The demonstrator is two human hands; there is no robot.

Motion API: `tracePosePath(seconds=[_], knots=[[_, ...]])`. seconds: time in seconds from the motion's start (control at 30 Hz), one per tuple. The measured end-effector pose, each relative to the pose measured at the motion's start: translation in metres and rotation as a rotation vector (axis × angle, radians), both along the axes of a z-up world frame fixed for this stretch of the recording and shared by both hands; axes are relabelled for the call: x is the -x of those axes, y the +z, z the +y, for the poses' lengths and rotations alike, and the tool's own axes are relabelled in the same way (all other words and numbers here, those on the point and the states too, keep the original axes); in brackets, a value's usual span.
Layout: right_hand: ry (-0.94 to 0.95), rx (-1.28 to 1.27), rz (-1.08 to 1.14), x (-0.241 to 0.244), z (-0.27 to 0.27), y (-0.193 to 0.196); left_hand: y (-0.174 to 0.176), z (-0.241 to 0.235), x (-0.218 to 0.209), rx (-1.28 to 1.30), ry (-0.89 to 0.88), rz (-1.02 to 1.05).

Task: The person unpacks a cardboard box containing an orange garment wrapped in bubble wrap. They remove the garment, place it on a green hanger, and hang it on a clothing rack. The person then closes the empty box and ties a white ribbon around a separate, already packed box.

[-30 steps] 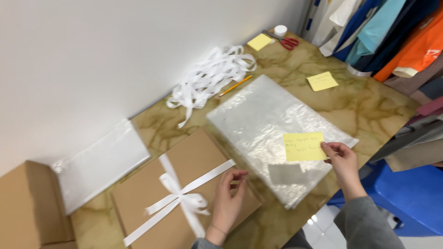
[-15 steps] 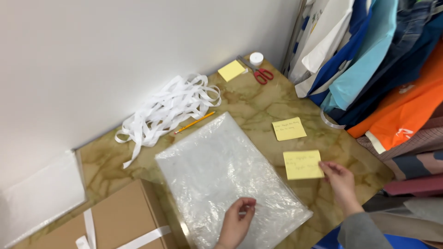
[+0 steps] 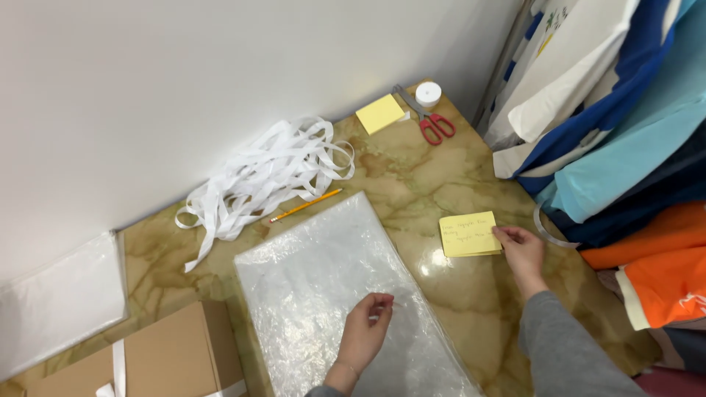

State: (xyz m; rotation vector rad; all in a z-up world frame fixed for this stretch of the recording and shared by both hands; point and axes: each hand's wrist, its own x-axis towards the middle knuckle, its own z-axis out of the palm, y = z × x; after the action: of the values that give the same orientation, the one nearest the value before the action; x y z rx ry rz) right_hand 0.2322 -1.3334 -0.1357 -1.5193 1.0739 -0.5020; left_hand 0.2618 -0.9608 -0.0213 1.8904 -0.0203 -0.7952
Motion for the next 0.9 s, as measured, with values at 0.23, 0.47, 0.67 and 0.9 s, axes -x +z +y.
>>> tracePosePath(seconds=[0.23,0.47,0.67,0.9], knots=[[-0.085,0.057,-0.025,0.008,0.018,0.020,0.002,-0.021,0.008,-0.023,0.020,0.122],[-0.142,0.035,-0.071,0.017,0.020,0.022,0.004,-0.025,0.000,-0.007,0.006,0.074],[-0.175,0.033,-0.088,0.033,0.055,0.046,0.021,-0.015,-0.010,0.043,0.134,0.020],[0.040,-0.024,-0.169,0.013,0.124,0.101,0.013,0.044,-0.029,0.194,0.297,-0.225]])
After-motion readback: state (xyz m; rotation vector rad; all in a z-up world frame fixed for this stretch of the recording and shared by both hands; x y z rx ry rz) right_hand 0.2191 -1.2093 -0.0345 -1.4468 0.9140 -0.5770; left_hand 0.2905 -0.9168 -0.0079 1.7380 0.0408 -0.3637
